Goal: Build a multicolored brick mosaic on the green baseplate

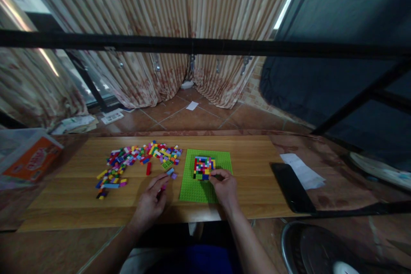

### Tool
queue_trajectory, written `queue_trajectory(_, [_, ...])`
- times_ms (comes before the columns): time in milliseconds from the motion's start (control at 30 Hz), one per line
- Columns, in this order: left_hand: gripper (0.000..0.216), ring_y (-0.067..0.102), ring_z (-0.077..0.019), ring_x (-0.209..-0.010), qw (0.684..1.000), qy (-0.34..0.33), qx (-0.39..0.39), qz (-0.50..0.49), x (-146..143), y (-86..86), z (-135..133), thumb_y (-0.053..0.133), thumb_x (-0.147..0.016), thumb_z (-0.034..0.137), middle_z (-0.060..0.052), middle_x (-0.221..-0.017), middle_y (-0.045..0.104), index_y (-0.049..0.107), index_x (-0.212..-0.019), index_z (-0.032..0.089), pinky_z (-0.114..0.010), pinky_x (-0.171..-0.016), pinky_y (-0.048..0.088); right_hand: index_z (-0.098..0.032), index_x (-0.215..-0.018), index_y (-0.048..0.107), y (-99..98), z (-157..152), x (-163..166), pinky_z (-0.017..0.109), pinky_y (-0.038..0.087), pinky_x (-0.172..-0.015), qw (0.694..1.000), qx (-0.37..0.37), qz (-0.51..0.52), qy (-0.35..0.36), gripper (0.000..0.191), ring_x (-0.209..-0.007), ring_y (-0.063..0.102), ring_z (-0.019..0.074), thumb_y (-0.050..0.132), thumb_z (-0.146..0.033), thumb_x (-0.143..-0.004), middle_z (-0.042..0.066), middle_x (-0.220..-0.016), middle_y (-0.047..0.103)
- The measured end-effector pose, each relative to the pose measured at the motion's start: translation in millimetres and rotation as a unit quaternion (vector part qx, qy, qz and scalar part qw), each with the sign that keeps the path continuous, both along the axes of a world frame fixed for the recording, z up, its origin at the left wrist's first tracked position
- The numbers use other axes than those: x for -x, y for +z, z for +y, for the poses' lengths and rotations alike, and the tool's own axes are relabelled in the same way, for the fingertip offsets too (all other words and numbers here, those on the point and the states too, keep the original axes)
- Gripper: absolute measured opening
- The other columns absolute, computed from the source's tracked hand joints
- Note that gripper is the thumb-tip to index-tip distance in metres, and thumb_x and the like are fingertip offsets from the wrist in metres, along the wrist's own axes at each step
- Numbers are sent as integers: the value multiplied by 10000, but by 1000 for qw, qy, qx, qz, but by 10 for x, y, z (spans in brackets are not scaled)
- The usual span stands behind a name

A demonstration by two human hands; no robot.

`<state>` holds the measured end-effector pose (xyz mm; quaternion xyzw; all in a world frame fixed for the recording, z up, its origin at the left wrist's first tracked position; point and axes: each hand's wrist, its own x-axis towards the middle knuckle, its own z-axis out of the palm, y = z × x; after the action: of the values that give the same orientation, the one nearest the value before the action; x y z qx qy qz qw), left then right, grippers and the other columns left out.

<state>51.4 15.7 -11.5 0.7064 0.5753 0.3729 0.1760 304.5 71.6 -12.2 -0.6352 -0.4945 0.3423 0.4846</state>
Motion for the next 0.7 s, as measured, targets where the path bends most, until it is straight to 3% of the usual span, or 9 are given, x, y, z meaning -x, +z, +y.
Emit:
queue_trajectory(267, [450, 534, -196, -1203, 1000, -6, -2, -3, -14, 44, -8, 423, -810, 72, -101, -1297, 541, 542, -1226, 193, -378, -1040, 452, -183, -774, 724, 33, -71, -94, 341, 477, -697, 998, -22, 66, 5, 269, -721, 626, 200, 732, -401, -616, 60, -803, 716])
queue_trajectory(433, [465, 515, -197, -1223, 1000, -7, 4, -5, -16, 45, -16, 429, -804, 62, -100, -1318, 525, 535, -1237, 194, -384, -1052, 438, -182, -820, 712, 61, -228, -74, 380, 486, -779, 997, -61, 32, -35, 247, -818, 636, 220, 670, -402, -715, 74, -853, 707])
queue_trajectory(700, [546, 510, -189, -1222, 1000, -8, -4, -15, -30, 69, -33, 436, -749, 8, -88, -1321, 515, 524, -1250, 205, -369, -1053, 437, -229, -911, 688, 254, -542, 548, 327, 493, -768, 979, -105, -81, 156, 173, -850, 624, 185, 526, -255, -856, 47, -901, 661])
